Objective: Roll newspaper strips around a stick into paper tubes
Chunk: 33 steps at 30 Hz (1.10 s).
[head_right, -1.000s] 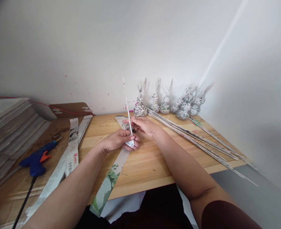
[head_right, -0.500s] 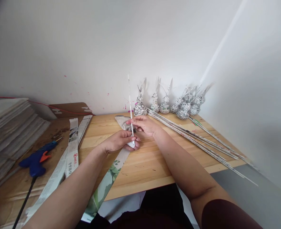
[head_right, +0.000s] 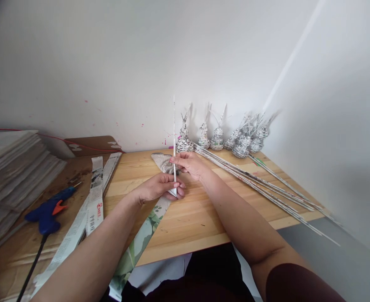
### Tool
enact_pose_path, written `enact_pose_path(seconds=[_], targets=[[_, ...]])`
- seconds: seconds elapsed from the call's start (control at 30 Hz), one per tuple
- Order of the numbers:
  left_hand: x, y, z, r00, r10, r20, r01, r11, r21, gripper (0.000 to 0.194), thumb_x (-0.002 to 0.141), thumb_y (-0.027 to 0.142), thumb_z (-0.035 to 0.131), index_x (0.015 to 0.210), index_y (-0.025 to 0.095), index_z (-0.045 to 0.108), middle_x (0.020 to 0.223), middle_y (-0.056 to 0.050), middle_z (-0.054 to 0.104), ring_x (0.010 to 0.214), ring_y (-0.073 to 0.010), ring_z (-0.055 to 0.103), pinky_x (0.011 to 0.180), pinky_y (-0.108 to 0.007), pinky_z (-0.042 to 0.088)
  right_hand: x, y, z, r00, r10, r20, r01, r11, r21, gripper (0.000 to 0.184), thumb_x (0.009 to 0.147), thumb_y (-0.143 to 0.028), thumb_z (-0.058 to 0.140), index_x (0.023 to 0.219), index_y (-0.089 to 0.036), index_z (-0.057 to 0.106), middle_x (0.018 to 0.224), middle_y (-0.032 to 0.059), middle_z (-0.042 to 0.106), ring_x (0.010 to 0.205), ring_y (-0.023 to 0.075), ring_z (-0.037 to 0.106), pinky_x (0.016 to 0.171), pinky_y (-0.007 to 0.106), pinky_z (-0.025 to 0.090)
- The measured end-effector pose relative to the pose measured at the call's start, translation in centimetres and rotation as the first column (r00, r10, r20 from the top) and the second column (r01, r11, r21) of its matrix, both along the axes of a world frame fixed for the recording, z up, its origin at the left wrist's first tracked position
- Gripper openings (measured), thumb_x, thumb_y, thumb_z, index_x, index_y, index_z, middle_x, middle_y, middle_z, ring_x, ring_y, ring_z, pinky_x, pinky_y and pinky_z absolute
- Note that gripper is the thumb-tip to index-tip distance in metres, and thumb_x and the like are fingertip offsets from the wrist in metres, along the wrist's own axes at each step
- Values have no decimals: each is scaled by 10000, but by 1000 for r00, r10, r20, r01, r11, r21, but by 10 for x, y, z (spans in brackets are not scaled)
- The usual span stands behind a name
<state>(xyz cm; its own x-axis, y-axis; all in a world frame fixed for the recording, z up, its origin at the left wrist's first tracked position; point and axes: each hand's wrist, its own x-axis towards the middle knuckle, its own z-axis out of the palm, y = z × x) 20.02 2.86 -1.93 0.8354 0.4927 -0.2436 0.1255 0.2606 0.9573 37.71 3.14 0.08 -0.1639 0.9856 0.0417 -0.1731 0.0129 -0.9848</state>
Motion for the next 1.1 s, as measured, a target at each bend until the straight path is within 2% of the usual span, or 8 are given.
enact_pose_path(seconds=[0.13,0.33,0.5,0.7,0.73,0.9,1.03,1.1], targets=[[0,1,-1,1000,2,12,-2,1000,4,462,729,488,726,990,111,665,912,-125,691,840,-193,660,762,-335,499,2,0,-1,989,140,52,-140,990,-6,326,738,-422,734,877,-128,717,591,-26,508,484,47,338,419,208,206],[0,2,-3,1000,-14,23,14,1000,4,461,729,484,726,993,112,659,916,-123,689,853,-198,662,760,-335,498,1,0,0,999,5,37,-5,1000,-15,280,659,-366,805,662,-129,655,554,-35,480,467,41,318,401,209,165],[0,0,-1,1000,-15,13,15,1000,2,451,729,482,726,988,120,659,916,-120,690,845,-198,663,749,-331,503,6,1,0,993,115,15,-115,993,-11,339,744,-459,720,867,-143,721,557,-24,470,499,70,357,402,203,210],[1,-3,-2,1000,-14,-3,14,1000,8,444,733,484,722,985,124,655,884,-112,690,805,-181,656,717,-305,495,5,2,1,996,-87,12,86,996,28,292,651,-408,804,680,-159,655,532,-43,429,473,59,307,393,206,180],[1,-3,-2,1000,-16,-2,16,1000,10,449,733,487,720,989,125,655,887,-115,691,808,-184,657,718,-308,495,5,2,1,996,-90,5,90,996,24,299,658,-420,797,687,-162,649,527,-47,419,473,61,311,394,206,182],[1,-3,-1,1000,-16,-4,16,1000,2,441,729,481,726,982,127,654,881,-110,689,795,-182,652,720,-321,491,7,2,1,998,54,30,-54,998,9,320,728,-454,738,838,-158,685,561,-35,466,502,70,356,413,203,211],[2,-5,2,999,-46,-3,46,999,-3,431,733,480,721,952,117,652,865,-108,680,785,-173,640,716,-314,483,5,3,1,997,-72,5,72,996,61,332,659,-405,806,640,-163,580,536,-52,427,469,50,313,410,203,202],[1,-5,4,999,-48,-7,48,999,-1,437,730,485,721,957,118,653,877,-109,681,799,-176,642,733,-321,487,6,2,2,997,-76,-9,77,996,55,343,681,-451,781,667,-165,592,550,-49,428,474,54,329,411,205,209]])
